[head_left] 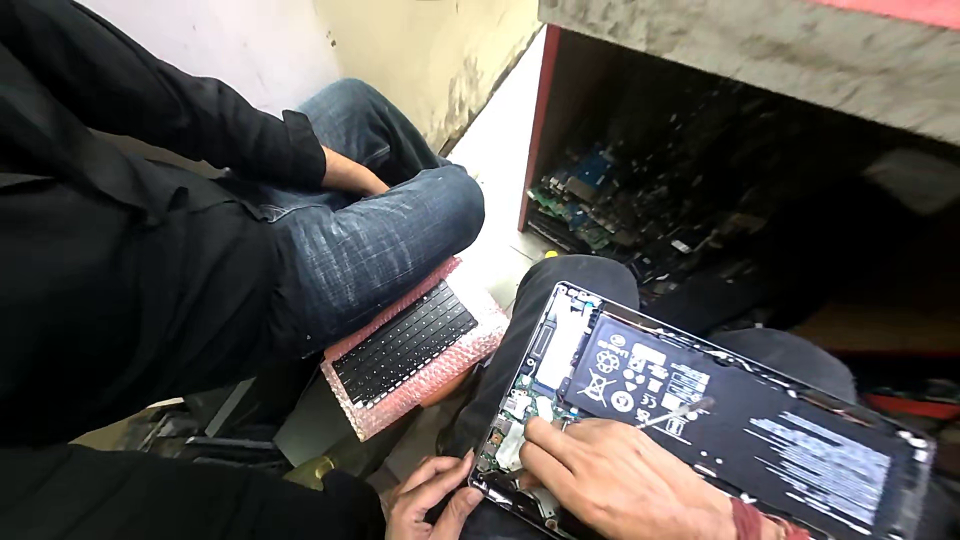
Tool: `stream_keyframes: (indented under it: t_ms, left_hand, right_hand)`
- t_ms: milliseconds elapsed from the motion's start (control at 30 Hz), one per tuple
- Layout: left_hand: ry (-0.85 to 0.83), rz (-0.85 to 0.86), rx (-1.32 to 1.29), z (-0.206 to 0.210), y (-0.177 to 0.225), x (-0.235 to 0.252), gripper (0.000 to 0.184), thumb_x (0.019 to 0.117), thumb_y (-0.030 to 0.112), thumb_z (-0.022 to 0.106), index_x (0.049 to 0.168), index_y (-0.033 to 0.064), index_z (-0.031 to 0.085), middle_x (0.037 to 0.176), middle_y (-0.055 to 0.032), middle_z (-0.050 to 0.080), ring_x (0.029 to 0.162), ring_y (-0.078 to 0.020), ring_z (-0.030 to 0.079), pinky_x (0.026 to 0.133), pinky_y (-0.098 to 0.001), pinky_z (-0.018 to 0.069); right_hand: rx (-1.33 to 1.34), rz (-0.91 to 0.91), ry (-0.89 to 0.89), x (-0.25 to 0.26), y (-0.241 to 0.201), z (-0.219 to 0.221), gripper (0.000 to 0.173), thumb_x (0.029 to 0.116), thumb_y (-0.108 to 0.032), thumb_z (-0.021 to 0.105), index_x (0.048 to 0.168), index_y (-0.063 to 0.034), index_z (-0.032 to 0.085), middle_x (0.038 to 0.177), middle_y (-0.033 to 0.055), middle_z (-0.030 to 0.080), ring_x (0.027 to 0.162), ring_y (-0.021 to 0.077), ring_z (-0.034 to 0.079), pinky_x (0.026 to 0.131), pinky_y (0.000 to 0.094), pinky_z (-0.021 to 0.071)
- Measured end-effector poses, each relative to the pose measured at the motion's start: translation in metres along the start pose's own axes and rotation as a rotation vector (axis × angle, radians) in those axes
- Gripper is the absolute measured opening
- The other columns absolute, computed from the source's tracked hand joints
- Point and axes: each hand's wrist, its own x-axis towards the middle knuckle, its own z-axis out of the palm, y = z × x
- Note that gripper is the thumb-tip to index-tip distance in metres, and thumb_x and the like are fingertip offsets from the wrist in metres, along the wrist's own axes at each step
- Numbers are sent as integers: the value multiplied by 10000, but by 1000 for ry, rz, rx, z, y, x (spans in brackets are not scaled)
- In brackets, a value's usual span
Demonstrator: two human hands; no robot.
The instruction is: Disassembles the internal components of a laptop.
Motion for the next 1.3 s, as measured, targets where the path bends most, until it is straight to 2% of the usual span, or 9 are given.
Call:
stream_keyframes:
  t_ms: [100,233,367,500,600,867,1300]
  left_hand:
    - [-7,1,-10,-1,-1,1,270,938,117,716,1160,-33,748,1110,-67,731,1049,-52,673,950,-213,557]
    - [-7,-32,0,-1,4,1,261,925,77,713,1146,-60,741,1111,-75,727,1056,-39,667,953,-200,550]
    - [-17,-46,-22,-1,5,2,255,924,60,711,1144,-66,737,1103,-70,720,1053,-35,662,956,-197,547]
    - [-38,-20,-17,-5,1,4,257,932,95,716,1142,-50,745,1096,-70,725,1049,-42,664,952,-205,549]
    - [-64,36,-41,-7,-7,6,275,945,159,721,1138,-34,752,1084,-66,732,1038,-46,669,936,-213,559]
    - [-38,43,-59,-5,-9,5,272,943,161,723,1135,-29,757,1070,-71,736,1031,-51,669,940,-214,552]
    - [-43,54,-40,-5,-8,5,268,947,153,716,1128,-42,755,1076,-90,739,1044,-51,667,943,-212,549]
  right_hand:
    - [16,-104,-34,10,7,-4,238,1039,-146,480,843,-68,588,738,58,548,468,173,478,385,290,374]
    - [20,-191,-141,25,11,-9,187,1002,-80,497,848,-58,601,733,74,573,513,203,548,419,318,427]
    - [-55,-144,-182,29,3,-6,244,996,-193,540,796,-70,607,622,55,534,496,223,538,442,343,405]
    - [-121,-70,-208,29,-5,-3,327,970,-352,566,785,-89,625,634,58,565,539,245,575,525,382,449]
    - [-140,-36,-224,30,-7,-3,362,997,-379,504,787,-112,629,652,45,592,579,235,596,606,388,469]
    - [-148,-5,-179,27,-5,0,375,1011,-417,476,767,-165,607,624,-5,557,546,194,539,591,357,407]
    - [-123,24,-182,30,-6,-2,357,971,-417,535,730,-166,611,605,-10,571,547,187,564,592,356,427]
